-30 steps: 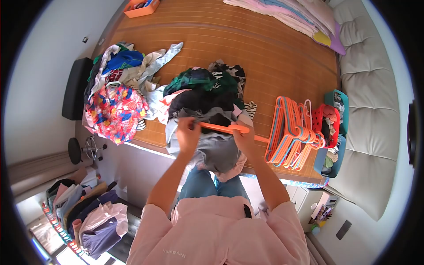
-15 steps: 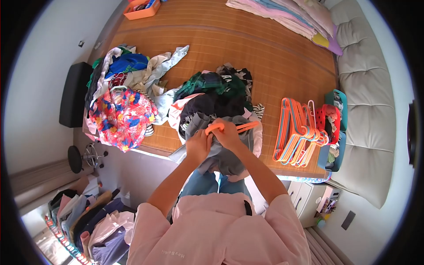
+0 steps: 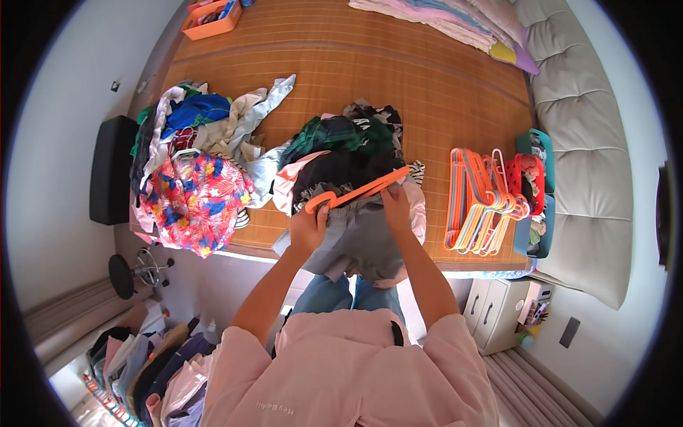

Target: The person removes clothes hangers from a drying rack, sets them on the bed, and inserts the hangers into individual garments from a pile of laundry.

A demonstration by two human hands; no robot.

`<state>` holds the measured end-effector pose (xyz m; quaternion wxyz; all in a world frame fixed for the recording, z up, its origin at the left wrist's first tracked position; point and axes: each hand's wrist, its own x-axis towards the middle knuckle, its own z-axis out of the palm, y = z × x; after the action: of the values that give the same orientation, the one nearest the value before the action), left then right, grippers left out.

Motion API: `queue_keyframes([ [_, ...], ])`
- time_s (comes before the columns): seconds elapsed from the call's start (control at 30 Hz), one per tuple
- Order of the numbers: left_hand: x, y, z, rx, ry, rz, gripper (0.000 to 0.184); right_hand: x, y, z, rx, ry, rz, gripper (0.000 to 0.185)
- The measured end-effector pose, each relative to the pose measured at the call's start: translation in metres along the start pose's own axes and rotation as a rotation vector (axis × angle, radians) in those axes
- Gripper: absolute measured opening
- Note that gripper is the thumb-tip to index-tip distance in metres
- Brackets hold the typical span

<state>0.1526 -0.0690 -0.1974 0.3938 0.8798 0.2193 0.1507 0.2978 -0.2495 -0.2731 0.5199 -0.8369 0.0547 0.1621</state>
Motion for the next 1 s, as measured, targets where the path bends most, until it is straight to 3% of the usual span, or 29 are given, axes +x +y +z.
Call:
queue_keyframes([
  [0.13, -0.002, -0.001, -0.009, -0.051, -0.029, -0.004, 0.031, 0.014, 0.017, 0.007, 0.101, -0.257, -0.068, 0.036],
  [0.23, -0.001, -0.001, -0.014, -0.089, -0.042, 0.006, 0.03, 0.019, 0.032, 0.013, -0.006, -0.215, 0.035, 0.042],
  [0.33, -0.004, -0.003, -0.018, -0.124, -0.048, 0.048, 0.029, 0.025, 0.033, 0.016, -0.153, -0.199, 0.235, 0.033],
  [0.43, -0.008, -0.009, -0.021, -0.112, -0.042, 0.118, 0.028, 0.005, 0.0, 0.005, -0.478, -0.141, -0.08, 0.053],
  [0.5, -0.008, -0.018, -0.023, -0.059, 0.052, 0.205, 0.028, 0.018, 0.008, 0.0, -0.422, -0.033, -0.132, 0.045],
  [0.63, -0.015, -0.047, -0.037, 0.111, -0.136, 0.111, 0.029, 0.042, 0.007, -0.045, -0.229, -0.062, -0.048, 0.026],
  [0.67, -0.017, -0.051, -0.037, 0.194, -0.202, 0.121, 0.029, 0.042, 0.003, -0.051, -0.185, 0.005, -0.171, 0.018],
  [0.73, -0.016, -0.04, -0.034, 0.39, -0.295, 0.125, 0.03, 0.026, -0.023, -0.054, -0.347, -0.062, -0.272, 0.017],
  [0.8, -0.008, -0.021, -0.028, 0.238, -0.175, 0.11, 0.031, -0.005, -0.052, -0.047, -0.473, -0.103, -0.416, 0.02],
  [0.87, -0.005, -0.01, -0.018, 0.254, -0.136, 0.063, 0.033, -0.028, -0.061, -0.028, -0.355, -0.101, -0.437, 0.022],
  [1.0, 0.0, 0.012, -0.002, 0.288, -0.081, 0.22, 0.035, -0.07, -0.086, -0.022, -0.243, -0.309, -0.506, 0.023],
])
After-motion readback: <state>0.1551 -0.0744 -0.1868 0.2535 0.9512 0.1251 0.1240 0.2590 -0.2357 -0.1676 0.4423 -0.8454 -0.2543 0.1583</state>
